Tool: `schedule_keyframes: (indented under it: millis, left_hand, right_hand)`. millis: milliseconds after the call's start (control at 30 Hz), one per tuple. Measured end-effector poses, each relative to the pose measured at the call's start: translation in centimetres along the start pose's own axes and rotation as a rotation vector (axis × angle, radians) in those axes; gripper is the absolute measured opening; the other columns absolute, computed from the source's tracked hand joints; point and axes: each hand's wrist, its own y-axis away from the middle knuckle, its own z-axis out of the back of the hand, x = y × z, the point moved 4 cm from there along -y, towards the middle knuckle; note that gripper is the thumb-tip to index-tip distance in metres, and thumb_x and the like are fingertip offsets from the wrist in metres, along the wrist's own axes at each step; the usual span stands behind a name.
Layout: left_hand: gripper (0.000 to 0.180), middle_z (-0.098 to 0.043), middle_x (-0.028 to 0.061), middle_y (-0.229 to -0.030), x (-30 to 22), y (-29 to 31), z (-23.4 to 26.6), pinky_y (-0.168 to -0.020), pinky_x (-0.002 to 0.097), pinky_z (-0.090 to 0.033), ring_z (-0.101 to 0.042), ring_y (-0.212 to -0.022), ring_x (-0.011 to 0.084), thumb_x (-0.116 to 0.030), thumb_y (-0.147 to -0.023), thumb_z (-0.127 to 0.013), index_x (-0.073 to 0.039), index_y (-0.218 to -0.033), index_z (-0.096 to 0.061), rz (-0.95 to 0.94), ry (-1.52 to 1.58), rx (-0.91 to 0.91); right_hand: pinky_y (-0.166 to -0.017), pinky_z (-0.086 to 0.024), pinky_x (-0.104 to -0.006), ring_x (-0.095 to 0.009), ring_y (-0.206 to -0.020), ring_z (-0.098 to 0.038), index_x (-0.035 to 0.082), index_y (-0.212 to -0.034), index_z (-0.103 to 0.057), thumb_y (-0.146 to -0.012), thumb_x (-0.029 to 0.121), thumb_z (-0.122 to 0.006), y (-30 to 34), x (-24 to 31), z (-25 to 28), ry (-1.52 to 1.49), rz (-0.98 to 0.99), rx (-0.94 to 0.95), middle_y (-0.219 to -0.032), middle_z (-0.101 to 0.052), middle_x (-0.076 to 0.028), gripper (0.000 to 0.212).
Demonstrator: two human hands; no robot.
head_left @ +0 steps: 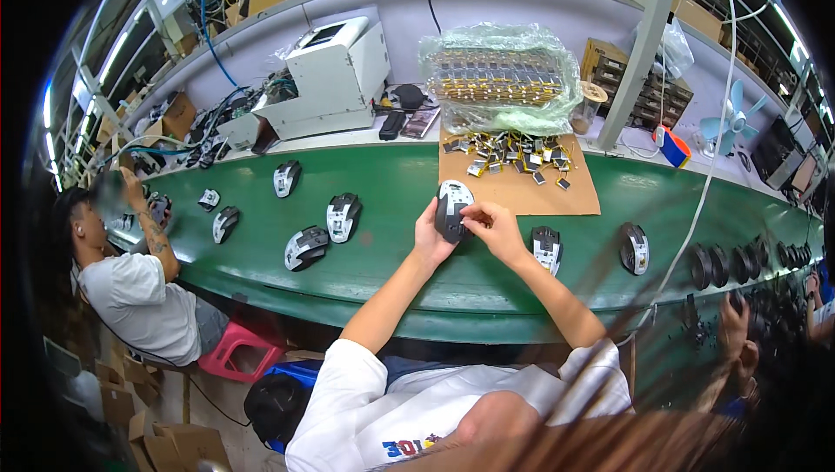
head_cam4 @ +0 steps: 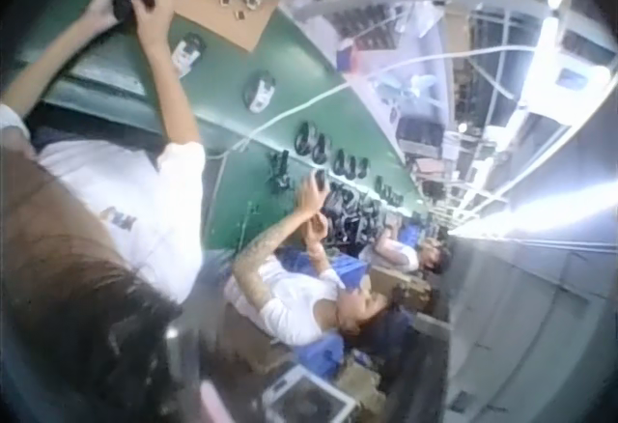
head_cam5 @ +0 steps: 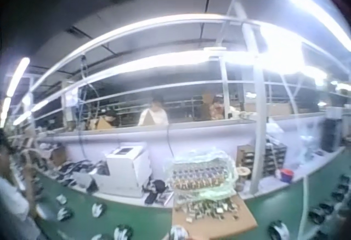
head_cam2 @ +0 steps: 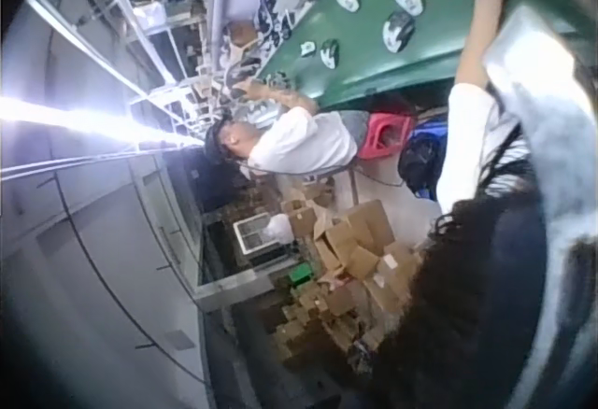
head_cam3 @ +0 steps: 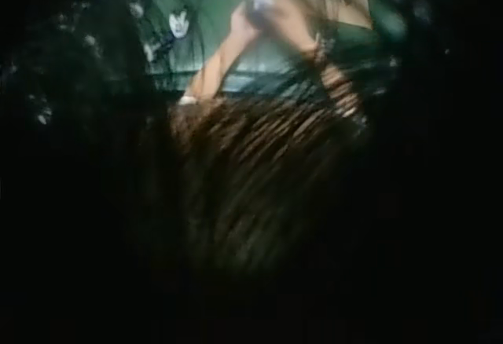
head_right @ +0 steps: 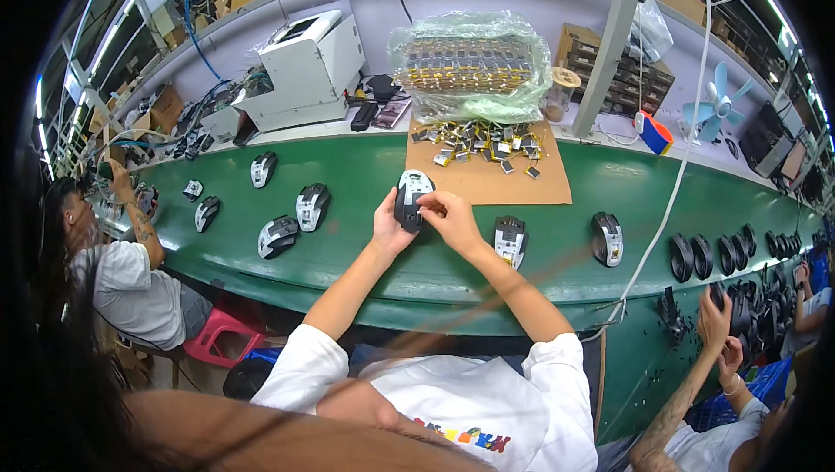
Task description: The person assembles computer mice along a production line by picking up small battery components and inserting them into mouse bodies by hand before placing the mice on the table.
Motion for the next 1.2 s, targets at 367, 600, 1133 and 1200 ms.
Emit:
schedule_keyframes:
  millis: [367, 600, 1133, 1200]
  left_hand:
    - [0.042, -0.052, 0.0102, -0.119, 0.0, 0.4, -0.2, -0.096, 0.0437, -0.036, -0.047, -0.112, 0.0253, -0.038, -0.092, -0.041, -0.008, -0.121, -0.044, -0.037, 0.023, 0.03]
    - [0.053, -0.051, 0.0142, -0.118, -1.1, 0.5, -0.3, -0.1, 0.0461, -0.034, -0.046, -0.115, 0.0277, -0.042, -0.086, -0.052, -0.003, -0.122, -0.041, -0.258, -0.417, 0.085]
    - [0.049, -0.049, 0.0153, -0.126, 1.5, 1.9, -3.3, -0.099, 0.0407, -0.038, -0.049, -0.114, 0.0287, -0.036, -0.094, -0.036, -0.001, -0.127, -0.042, 0.192, 0.193, 0.071]
    - [0.048, -0.047, 0.0165, -0.128, 0.6, 2.3, -4.2, -0.102, 0.0402, -0.035, -0.047, -0.115, 0.0314, -0.035, -0.093, -0.038, -0.001, -0.126, -0.044, 0.126, 0.264, 0.091]
  right_hand:
    - [-0.054, -0.043, -0.0191, -0.01, -0.065, -0.055, 0.002, -0.095, -0.051, -0.079, 0.001, -0.062, 0.7, -1.2, 3.2, -0.198, -0.234, -0.207, -0.076, -0.057, -0.003, 0.02]
    - [-0.056, -0.051, -0.0258, -0.016, -0.066, -0.061, 0.0, -0.092, -0.05, -0.083, 0.003, -0.058, 1.2, -1.7, 1.7, -0.54, -0.476, -0.036, -0.076, -0.057, -0.005, 0.012]
    - [-0.063, -0.048, -0.0215, -0.01, -0.069, -0.057, -0.001, -0.093, -0.049, -0.081, 0.0, -0.061, 0.4, -2.3, 5.2, -0.247, -0.12, -0.472, -0.083, -0.058, -0.007, 0.017]
    - [-0.064, -0.047, -0.0211, -0.009, -0.068, -0.056, -0.001, -0.094, -0.049, -0.08, 0.0, -0.062, 0.5, -0.9, 4.9, -0.177, -0.046, -0.473, -0.082, -0.059, -0.007, 0.019]
